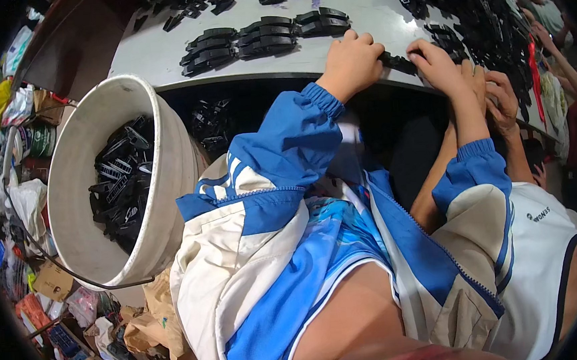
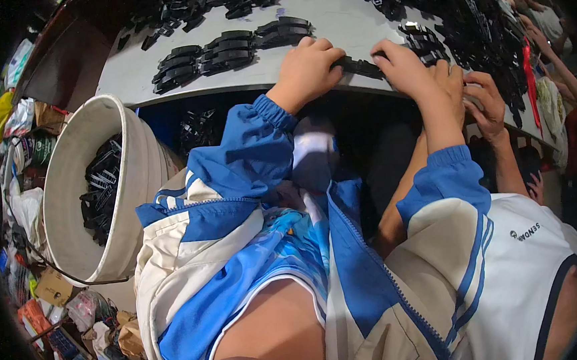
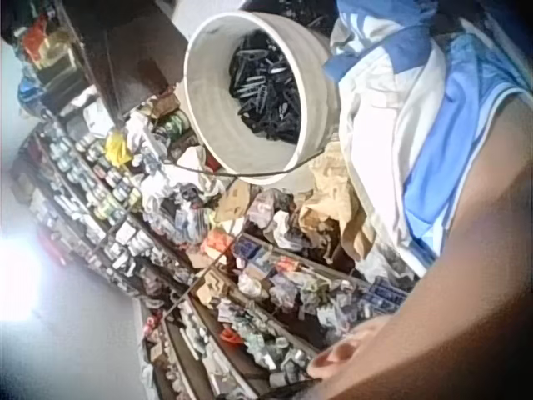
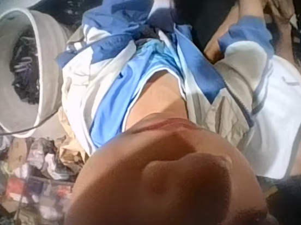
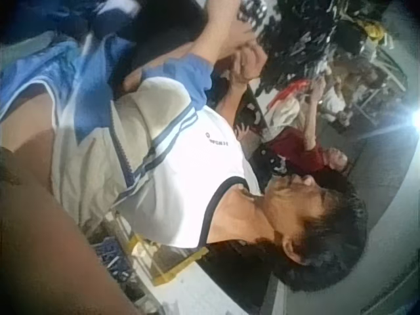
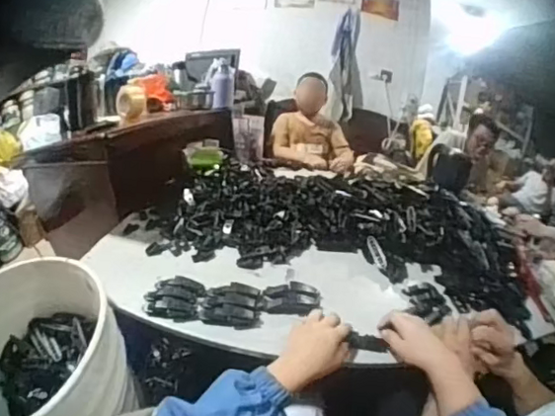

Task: The person assembles plastic components by taking plastic pieces from a table, snapping them together by hand, and lining up the assembled parts on the table.

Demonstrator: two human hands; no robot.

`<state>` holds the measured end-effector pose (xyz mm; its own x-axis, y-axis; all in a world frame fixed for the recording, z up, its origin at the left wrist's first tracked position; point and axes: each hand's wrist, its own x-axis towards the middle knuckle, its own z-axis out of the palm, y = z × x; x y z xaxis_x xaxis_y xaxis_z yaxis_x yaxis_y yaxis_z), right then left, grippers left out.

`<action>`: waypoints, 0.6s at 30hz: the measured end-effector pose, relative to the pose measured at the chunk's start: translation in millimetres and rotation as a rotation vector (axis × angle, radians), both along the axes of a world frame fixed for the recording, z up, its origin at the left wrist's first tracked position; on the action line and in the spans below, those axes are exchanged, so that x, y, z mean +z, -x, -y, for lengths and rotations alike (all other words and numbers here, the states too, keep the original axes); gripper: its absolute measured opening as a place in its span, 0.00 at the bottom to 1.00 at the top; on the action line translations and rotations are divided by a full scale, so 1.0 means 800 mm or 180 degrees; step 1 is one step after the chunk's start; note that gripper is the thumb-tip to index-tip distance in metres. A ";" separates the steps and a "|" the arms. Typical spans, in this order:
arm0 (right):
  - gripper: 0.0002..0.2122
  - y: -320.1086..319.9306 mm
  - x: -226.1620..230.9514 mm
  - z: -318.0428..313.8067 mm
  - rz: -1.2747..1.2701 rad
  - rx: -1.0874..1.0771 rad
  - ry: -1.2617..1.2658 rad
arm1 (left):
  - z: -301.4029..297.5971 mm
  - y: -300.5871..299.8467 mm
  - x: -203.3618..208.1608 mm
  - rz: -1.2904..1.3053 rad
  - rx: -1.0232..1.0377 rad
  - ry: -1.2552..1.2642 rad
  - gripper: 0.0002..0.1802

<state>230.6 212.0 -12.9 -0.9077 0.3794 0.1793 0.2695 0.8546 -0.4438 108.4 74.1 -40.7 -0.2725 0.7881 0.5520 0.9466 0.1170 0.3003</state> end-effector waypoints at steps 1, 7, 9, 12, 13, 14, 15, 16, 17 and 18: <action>0.07 0.001 -0.002 0.002 -0.0218 0.0136 0.0060 | 0.002 0.000 0.000 -0.0001 -0.0106 0.0099 0.12; 0.13 0.009 0.001 0.004 0.0034 -0.0427 0.1855 | 0.028 0.009 0.001 0.0115 0.0125 0.0257 0.10; 0.14 0.009 0.002 0.005 0.0082 -0.0583 0.3304 | 0.035 0.013 0.000 0.0244 0.0146 0.0121 0.10; 0.16 0.006 0.003 0.011 -0.0153 0.0049 0.2421 | 0.039 0.015 -0.003 0.0390 0.0058 -0.0213 0.08; 0.17 0.006 0.002 0.014 -0.0224 0.0184 0.2067 | 0.038 0.015 -0.004 0.0428 -0.0021 -0.0330 0.07; 0.16 0.007 0.002 0.017 -0.0446 0.0178 0.1473 | 0.038 0.015 -0.006 0.0401 -0.0021 -0.0380 0.07; 0.16 0.008 0.002 0.019 -0.0496 0.0299 0.0945 | 0.038 0.015 -0.007 0.0371 -0.0033 -0.0410 0.08; 0.16 0.010 0.002 0.022 -0.0529 0.0416 0.0425 | 0.037 0.015 -0.008 0.0350 -0.0044 -0.0431 0.08; 0.15 0.013 0.003 0.025 -0.0534 0.0459 0.0336 | 0.037 0.016 -0.008 0.0409 -0.0076 -0.0411 0.08; 0.14 0.015 0.003 0.027 -0.0538 0.0510 0.0241 | 0.037 0.016 -0.009 0.0468 -0.0101 -0.0397 0.09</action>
<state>218.8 190.2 -10.5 -0.9169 0.2512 0.3101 0.0498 0.8430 -0.5356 95.6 44.3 -47.8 -0.3335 0.7255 0.6021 0.8941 0.0409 0.4460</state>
